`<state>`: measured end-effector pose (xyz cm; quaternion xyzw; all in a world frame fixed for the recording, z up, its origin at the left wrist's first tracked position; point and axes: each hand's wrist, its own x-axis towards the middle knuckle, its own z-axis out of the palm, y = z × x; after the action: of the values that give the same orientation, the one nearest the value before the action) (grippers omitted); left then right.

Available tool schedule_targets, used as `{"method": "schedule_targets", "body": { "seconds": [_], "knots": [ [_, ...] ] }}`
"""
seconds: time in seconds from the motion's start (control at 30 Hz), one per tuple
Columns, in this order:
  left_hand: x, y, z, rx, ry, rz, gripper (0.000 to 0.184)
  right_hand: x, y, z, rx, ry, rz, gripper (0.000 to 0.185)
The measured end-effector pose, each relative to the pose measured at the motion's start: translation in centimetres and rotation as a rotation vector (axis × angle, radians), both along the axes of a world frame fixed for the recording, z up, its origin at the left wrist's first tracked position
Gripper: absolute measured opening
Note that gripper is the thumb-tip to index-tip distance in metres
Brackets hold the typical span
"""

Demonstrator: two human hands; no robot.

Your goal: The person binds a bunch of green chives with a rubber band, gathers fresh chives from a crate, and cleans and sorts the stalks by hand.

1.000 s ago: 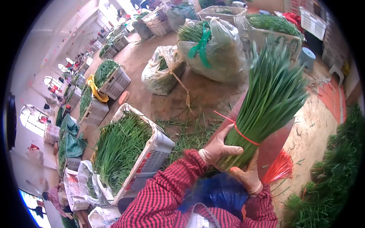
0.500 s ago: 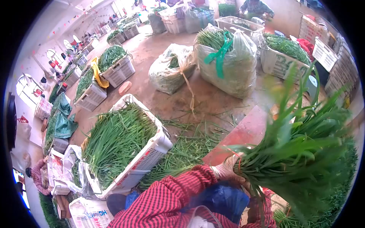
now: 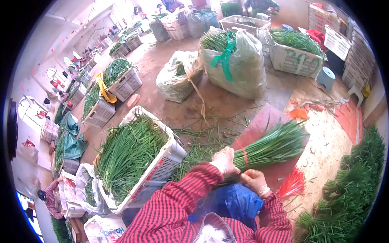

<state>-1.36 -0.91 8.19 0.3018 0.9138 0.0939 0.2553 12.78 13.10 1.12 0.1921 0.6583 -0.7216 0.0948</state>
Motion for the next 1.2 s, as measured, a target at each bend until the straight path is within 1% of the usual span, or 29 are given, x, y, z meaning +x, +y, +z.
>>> {"method": "schedule_targets", "body": {
  "seconds": [0.03, 0.07, 0.1, 0.13, 0.17, 0.2, 0.27, 0.3, 0.33, 0.37, 0.4, 0.43, 0.5, 0.57, 0.6, 0.63, 0.67, 0.73, 0.8, 0.83, 0.87, 0.9, 0.93, 0.97, 1.0, 1.07, 1.1, 1.17, 1.2],
  "knots": [
    [0.6, 0.1, -1.3, 0.001, 0.004, 0.043, 0.089, 0.3, 0.0, 0.1, 0.028, 0.128, -0.067, 0.017],
    [0.7, 0.0, -0.9, 0.02, -0.026, 0.05, 0.091, 0.2, 0.1, 0.5, 0.06, 0.26, -0.14, 0.017],
    [1.2, 0.2, -1.3, 0.012, 0.019, 0.056, 0.092, -0.3, -0.1, 1.2, 0.067, 0.324, -0.182, 0.028],
    [2.0, 0.2, -2.0, 0.006, 0.061, 0.071, 0.092, -0.8, 0.0, 3.1, 0.356, 0.338, -0.124, 0.049],
    [2.5, 0.1, -2.8, 0.005, 0.129, 0.045, 0.095, -1.6, 0.1, 3.5, 0.449, 0.347, -0.098, 0.066],
    [2.9, 0.2, -3.0, -0.001, 0.131, 0.035, 0.095, -2.4, 0.0, 5.3, 0.634, 0.221, -0.03, 0.073],
    [3.6, 0.4, -3.2, -0.043, 0.257, 0.014, 0.1, -4.1, 0.3, 3.9, 0.819, 0.271, 0.059, 0.07],
    [3.8, 0.5, -2.9, -0.058, 0.212, 0.03, 0.105, -4.6, 0.1, 3.0, 0.698, 0.382, 0.041, 0.056],
    [4.0, 0.5, -2.6, -0.064, 0.21, 0.021, 0.105, -5.0, 0.4, 2.4, 0.653, 0.349, 0.108, 0.038],
    [4.2, 0.2, -2.2, -0.052, 0.23, -0.007, 0.108, -4.6, 0.5, 1.8, 0.477, 0.304, 0.055, 0.028],
    [4.2, 0.1, -1.8, -0.038, 0.251, -0.036, 0.11, -4.2, 0.4, 2.8, 0.302, 0.26, 0.0, 0.021],
    [4.2, 0.2, -1.7, -0.055, 0.204, -0.057, 0.115, -3.7, 0.6, 3.3, 0.299, 0.258, -0.01, 0.021],
    [3.3, 0.7, -0.2, -0.061, 0.238, -0.133, 0.117, -2.5, 0.7, 3.7, -0.175, 0.088, -0.129, 0.021],
    [2.6, 1.9, 1.3, -0.066, 0.303, -0.231, 0.12, -1.5, 1.0, 3.1, -0.23, 0.125, -0.144, 0.022],
    [2.5, 2.5, 0.6, -0.051, 0.305, -0.274, 0.119, -0.4, 1.2, 2.8, -0.28, 0.164, -0.164, 0.025],
    [2.7, 3.1, -0.7, -0.015, 0.299, -0.278, 0.122, 0.2, 1.1, 4.0, -0.113, 0.161, -0.199, 0.034],
    [3.2, 3.8, -2.3, 0.022, 0.278, -0.295, 0.125, 0.8, 1.2, 3.2, -0.103, 0.185, -0.241, 0.035],
    [3.5, 4.7, -1.7, 0.088, 0.162, -0.219, 0.125, 2.0, 1.6, 2.1, -0.166, 0.105, -0.247, 0.033],
    [3.4, 4.9, 0.1, 0.033, -0.154, -0.136, 0.121, 2.9, 2.0, 2.3, -0.011, 0.26, -0.208, 0.018],
    [3.7, 4.9, -1.0, 0.029, -0.093, -0.157, 0.118, 2.7, 2.1, 1.6, 0.153, 0.375, -0.197, 0.014],
    [4.2, 4.7, -1.9, 0.027, -0.022, -0.163, 0.116, 1.5, 1.5, 1.9, 0.233, 0.48, -0.197, 0.015],
    [4.6, 4.5, -1.7, 0.041, 0.071, -0.207, 0.098, 0.4, 0.9, 2.2, 0.316, 0.584, -0.204, 0.016],
    [3.7, 3.4, -8.6, 0.118, 0.189, -0.173, 0.059, -1.7, -0.1, 3.0, 0.349, 0.625, -0.233, 0.016],
    [3.7, 3.0, -10.8, 0.117, 0.178, -0.196, 0.059, -3.8, -1.1, 3.8, 0.384, 0.665, -0.263, 0.016],
    [3.5, 2.7, -12.1, 0.656, -0.236, 0.157, 0.048, -5.7, -1.8, 4.2, 0.444, 0.66, -0.28, 0.011],
    [3.3, 2.9, -11.5, 1.169, -0.654, 0.532, 0.038, -5.7, -3.8, 7.3, -0.183, 0.529, -0.31, 0.023],
    [3.5, 3.6, -9.4, 1.198, -0.333, 0.392, 0.037, -6.1, -3.3, 6.1, -0.02, 0.65, -0.201, 0.023],
    [3.8, 4.7, -3.1, 1.182, 0.32, 0.117, 0.036, -5.4, -2.3, 8.4, 0.005, 0.73, -0.162, 0.021],
    [3.2, 4.4, -1.6, 1.15, 0.21, 0.097, 0.042, -4.3, -1.6, 10.3, 0.035, 0.799, -0.132, 0.019]
  ]
}}
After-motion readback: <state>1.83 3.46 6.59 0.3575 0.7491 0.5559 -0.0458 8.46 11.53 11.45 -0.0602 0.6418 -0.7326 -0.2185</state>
